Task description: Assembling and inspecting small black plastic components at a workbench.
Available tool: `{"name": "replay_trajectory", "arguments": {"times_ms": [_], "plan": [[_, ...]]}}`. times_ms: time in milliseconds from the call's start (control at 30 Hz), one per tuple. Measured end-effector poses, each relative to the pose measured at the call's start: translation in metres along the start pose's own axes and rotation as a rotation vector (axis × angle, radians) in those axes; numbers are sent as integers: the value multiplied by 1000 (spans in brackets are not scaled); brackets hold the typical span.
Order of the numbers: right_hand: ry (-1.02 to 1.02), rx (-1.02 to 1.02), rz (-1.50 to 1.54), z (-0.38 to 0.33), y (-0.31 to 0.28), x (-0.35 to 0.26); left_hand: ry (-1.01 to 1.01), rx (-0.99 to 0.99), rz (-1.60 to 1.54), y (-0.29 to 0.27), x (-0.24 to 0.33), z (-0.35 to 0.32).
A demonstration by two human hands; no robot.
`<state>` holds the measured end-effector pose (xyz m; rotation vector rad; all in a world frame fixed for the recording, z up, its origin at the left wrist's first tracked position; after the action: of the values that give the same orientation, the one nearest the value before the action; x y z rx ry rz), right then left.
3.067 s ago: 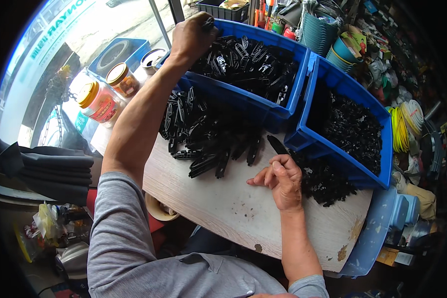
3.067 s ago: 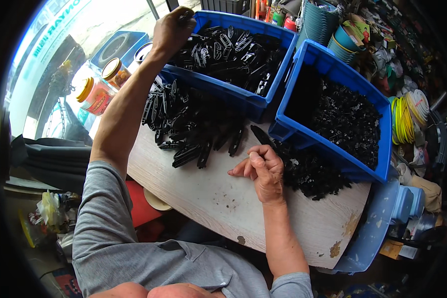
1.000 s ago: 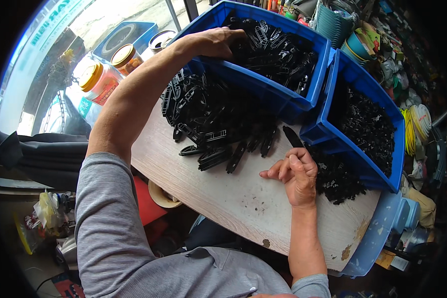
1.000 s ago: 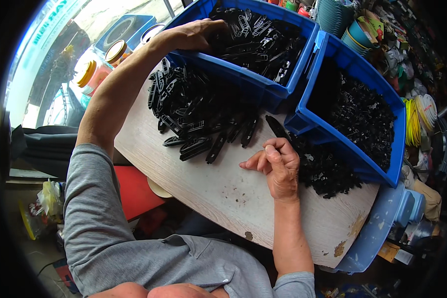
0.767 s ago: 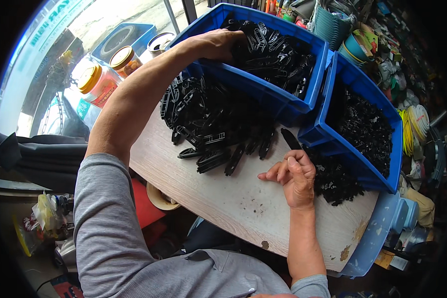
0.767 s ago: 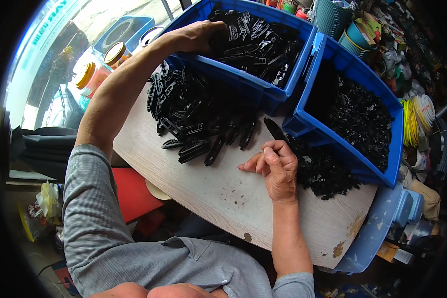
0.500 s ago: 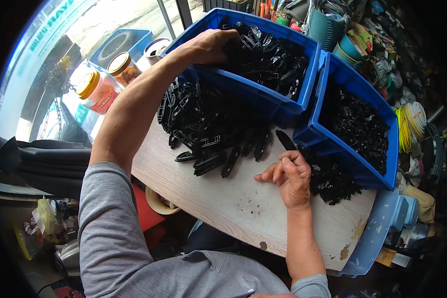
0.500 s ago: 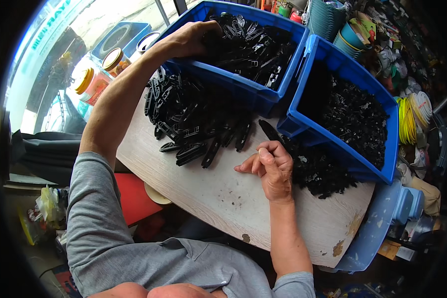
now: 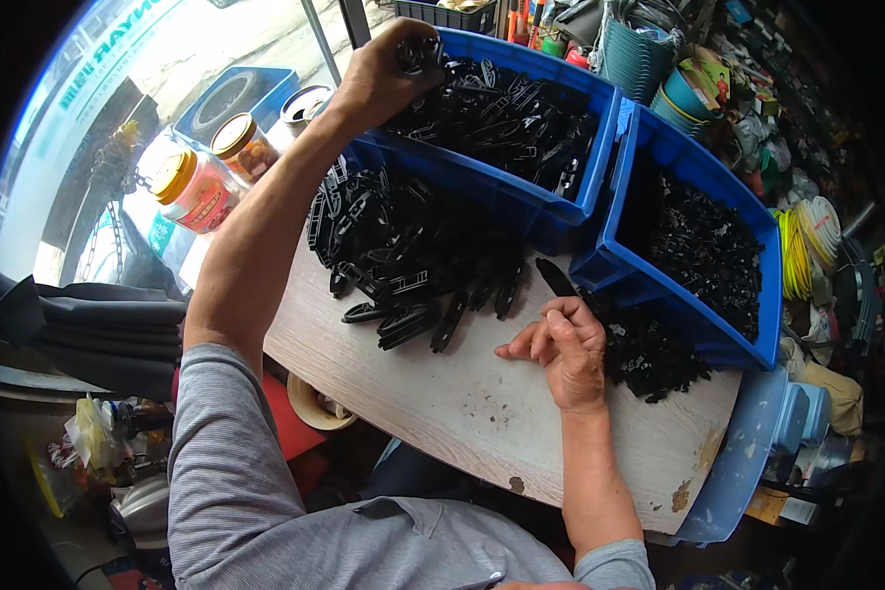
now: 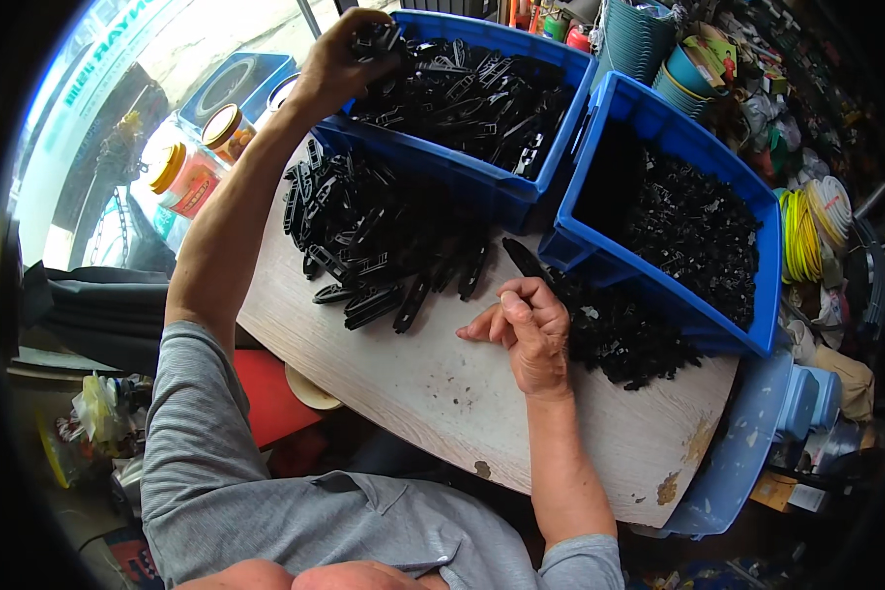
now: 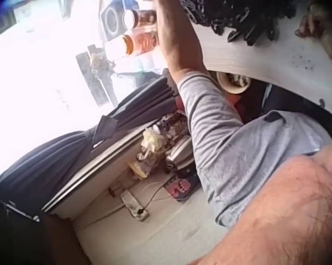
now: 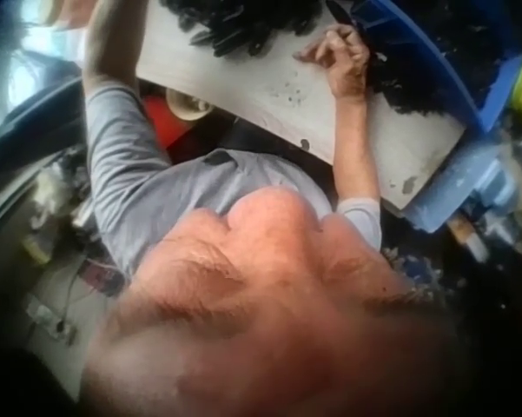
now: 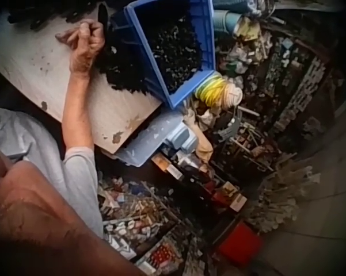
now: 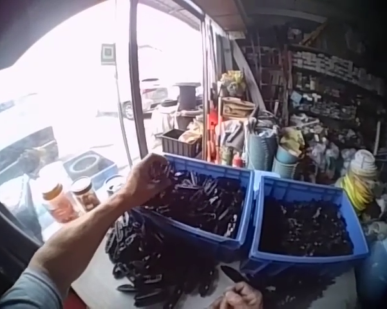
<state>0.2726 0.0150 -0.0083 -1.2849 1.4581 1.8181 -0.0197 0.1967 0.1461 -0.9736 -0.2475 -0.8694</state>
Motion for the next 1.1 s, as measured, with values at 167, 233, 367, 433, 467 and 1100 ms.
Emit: {"name": "replay_trajectory", "arguments": {"times_ms": [167, 233, 367, 433, 467, 1100], "plan": [[-2, -4, -1, 1, 2, 2, 146, 305, -3, -23, 31, -38], [3, 6, -3, 1, 3, 2, 203, 358, 106, -29, 43, -64], [-11, -16, -14, 1, 5, 1, 208, 422, 134, -24, 38, -110], [-14, -15, -8, 1, 4, 1, 111, 415, 53, -21, 25, -133], [-14, -15, -7, 1, 4, 2, 51, 391, -19, -18, 19, -142], [7, 0, -33, 1, 5, 1, -477, 307, -14, -31, -49, -189]]}}
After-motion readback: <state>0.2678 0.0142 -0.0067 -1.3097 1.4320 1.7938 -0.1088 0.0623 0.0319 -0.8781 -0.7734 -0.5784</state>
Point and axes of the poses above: each hand's wrist, its own z-axis towards the middle knuckle, its own y-axis out of the palm, x = y × z, the point moved 6 cm from there along z, towards the middle knuckle, and after that the axes turned 5 degrees about -x, right-handed, at the moved point
